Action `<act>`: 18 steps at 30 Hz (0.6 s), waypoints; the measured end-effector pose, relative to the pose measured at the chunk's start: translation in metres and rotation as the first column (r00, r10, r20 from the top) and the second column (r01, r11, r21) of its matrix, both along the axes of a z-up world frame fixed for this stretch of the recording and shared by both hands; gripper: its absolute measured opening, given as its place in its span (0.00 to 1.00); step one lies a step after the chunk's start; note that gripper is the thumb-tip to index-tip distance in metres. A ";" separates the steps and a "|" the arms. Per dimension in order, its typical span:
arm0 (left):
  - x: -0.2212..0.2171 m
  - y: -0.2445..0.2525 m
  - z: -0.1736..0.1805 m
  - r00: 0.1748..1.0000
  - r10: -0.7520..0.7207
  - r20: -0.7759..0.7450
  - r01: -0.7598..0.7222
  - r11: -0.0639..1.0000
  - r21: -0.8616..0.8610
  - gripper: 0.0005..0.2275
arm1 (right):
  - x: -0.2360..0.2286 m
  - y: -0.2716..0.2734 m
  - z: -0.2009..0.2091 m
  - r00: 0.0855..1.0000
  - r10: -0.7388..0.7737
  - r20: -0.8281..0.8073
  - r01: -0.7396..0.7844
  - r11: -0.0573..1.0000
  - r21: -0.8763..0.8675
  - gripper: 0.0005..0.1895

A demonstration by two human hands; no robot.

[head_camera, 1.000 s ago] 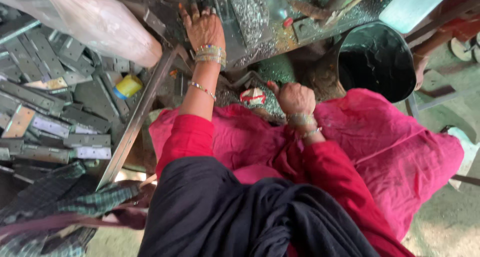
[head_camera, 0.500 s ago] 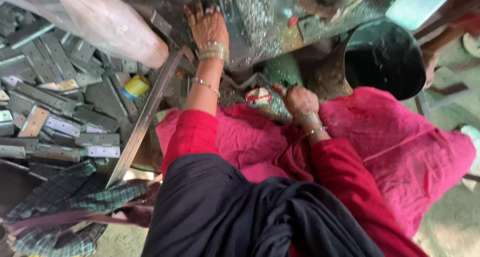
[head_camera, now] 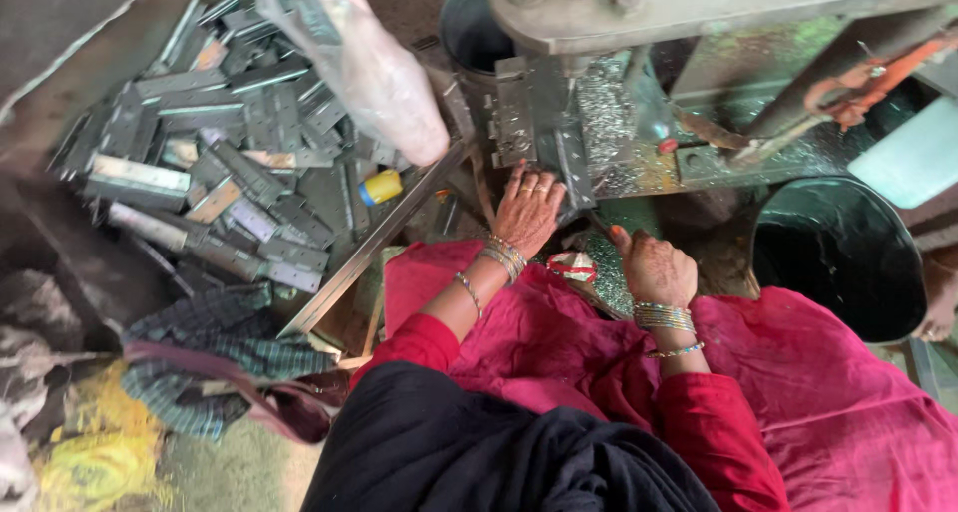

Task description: The person repeatedly picks up metal brackets from a pile, places them into a manual punching machine, and operates the lever to punch holes. The finished brackets are dropped into a pile on the left side of the machine.

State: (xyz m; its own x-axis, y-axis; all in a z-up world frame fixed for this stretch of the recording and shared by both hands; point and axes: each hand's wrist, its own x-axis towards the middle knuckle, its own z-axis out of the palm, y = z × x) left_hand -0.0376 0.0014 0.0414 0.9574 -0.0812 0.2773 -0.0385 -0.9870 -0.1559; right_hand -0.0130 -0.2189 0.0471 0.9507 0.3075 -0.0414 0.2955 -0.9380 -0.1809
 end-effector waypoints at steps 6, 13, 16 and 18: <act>0.049 0.002 0.014 0.947 0.144 0.288 -0.027 0.927 -0.375 0.21 | 0.002 -0.011 -0.028 1.000 0.004 0.001 -0.004 0.999 0.036 0.35; 0.101 -0.020 -0.002 0.904 0.425 -0.041 -0.397 0.800 -0.450 0.09 | 0.001 -0.013 -0.036 0.995 0.016 0.096 -0.018 1.000 0.021 0.32; 0.094 0.001 -0.012 0.940 0.341 -0.003 -0.285 0.781 -0.555 0.19 | 0.002 -0.012 -0.039 0.992 0.024 0.125 -0.027 0.999 0.024 0.32; 0.070 0.007 -0.018 0.941 0.333 0.058 -0.290 0.885 -0.365 0.14 | 0.003 -0.010 -0.040 0.993 0.004 0.114 -0.010 0.999 0.049 0.32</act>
